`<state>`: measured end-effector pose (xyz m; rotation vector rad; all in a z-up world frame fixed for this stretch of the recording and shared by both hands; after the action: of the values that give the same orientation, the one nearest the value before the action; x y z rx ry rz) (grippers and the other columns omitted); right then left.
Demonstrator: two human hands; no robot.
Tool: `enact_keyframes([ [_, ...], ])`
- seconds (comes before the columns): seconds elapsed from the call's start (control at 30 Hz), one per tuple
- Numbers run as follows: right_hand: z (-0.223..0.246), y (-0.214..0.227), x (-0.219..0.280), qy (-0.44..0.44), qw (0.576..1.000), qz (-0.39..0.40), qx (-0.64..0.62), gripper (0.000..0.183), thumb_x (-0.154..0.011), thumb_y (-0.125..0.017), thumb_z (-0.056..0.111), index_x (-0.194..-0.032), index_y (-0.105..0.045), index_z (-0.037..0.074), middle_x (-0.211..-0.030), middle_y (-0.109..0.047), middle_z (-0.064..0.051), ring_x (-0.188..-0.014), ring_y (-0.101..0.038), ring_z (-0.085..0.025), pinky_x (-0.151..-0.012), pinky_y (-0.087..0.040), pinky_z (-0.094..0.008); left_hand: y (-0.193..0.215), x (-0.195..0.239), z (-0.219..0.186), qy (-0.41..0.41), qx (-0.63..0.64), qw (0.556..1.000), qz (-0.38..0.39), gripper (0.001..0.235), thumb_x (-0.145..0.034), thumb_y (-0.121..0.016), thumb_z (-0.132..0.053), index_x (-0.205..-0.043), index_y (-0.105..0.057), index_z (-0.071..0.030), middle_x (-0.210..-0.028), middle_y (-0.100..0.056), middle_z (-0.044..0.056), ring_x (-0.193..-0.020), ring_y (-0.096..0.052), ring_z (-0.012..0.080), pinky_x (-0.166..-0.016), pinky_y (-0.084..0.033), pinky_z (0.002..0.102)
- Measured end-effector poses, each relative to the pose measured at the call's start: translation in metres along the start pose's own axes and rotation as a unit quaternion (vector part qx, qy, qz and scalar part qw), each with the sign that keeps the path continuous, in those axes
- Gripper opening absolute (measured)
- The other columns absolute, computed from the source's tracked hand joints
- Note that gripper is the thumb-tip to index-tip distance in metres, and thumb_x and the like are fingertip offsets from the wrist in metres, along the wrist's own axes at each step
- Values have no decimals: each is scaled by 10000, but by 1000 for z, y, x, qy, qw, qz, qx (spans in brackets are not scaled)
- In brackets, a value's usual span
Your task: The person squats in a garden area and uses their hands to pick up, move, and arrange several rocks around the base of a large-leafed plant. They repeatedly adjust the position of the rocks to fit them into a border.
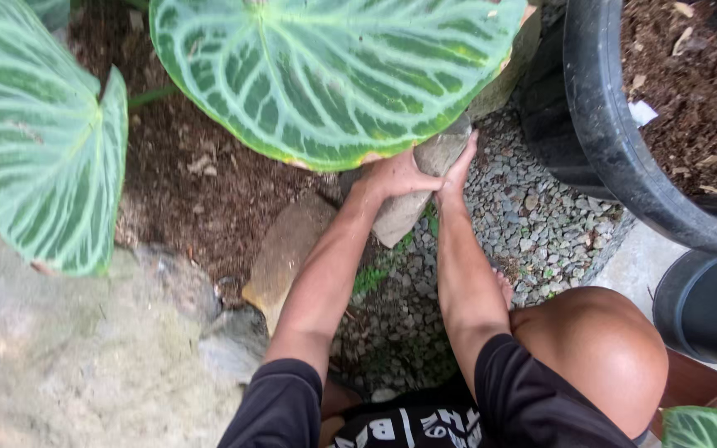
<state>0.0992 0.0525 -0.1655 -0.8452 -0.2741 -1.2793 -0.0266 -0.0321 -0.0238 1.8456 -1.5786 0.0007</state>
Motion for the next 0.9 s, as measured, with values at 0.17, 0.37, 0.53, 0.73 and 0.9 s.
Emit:
enact_keyframes([
  [0.17, -1, -1, 0, 79, 995, 4, 54, 860, -913, -407, 693, -1513, -383, 77, -1405, -544, -175, -1316, -570, -342, -1044, -526, -503, -11, 1, 17, 50, 50, 997, 43, 1178, -614, -857, -564, -1592, -322, -185, -1601, -354, 203, -1461, -370, 368, -1162, -337, 518],
  [0.37, -45, 20, -49, 132, 989, 54, 38, 686, -1043, -474, 516, -1546, -390, 56, -1490, -504, -194, -1342, -535, -340, -1097, -488, -483, -19, -25, 45, 49, 49, 998, 3, 1100, -647, -819, -639, -1559, -395, -193, -1590, -396, 191, -1444, -403, 356, -1165, -351, 501],
  [0.53, -45, 23, -56, 186, 971, 20, 150, 665, -1068, -419, 463, -1586, -328, 57, -1583, -351, -234, -1431, -417, -354, -1169, -397, -458, -26, -40, 54, 47, 69, 996, 10, 1046, -675, -787, -701, -1531, -455, -200, -1582, -431, 181, -1430, -430, 346, -1168, -363, 487],
  [0.73, -72, 18, 95, 206, 932, -54, 295, 716, -1097, -284, 465, -1599, -222, -40, -1661, -238, -260, -1543, -272, -388, -1266, -221, -431, -3, 1, 35, 22, -63, 997, -49, 1000, -694, -754, -799, -1478, -556, -211, -1566, -484, 180, -1404, -485, 338, -1181, -383, 463],
  [0.9, -119, 17, 156, 244, 915, -36, 318, 726, -1103, -319, 406, -1613, -105, -64, -1681, -177, -277, -1562, -220, -393, -1267, -176, -420, 4, 28, 18, 32, -139, 983, -112, 1164, -603, -762, -829, -1501, -490, -141, -1468, -539, 216, -1339, -541, 358, -1125, -433, 481],
])
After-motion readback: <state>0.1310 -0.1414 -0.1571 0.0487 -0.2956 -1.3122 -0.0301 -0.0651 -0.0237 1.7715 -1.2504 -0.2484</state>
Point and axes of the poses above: each hand's wrist, its own x-axis away from the middle knuckle, its own y-axis out of the back of the hand, z = x × y, the point moved 1 cm from there along -x, towards the middle knuckle
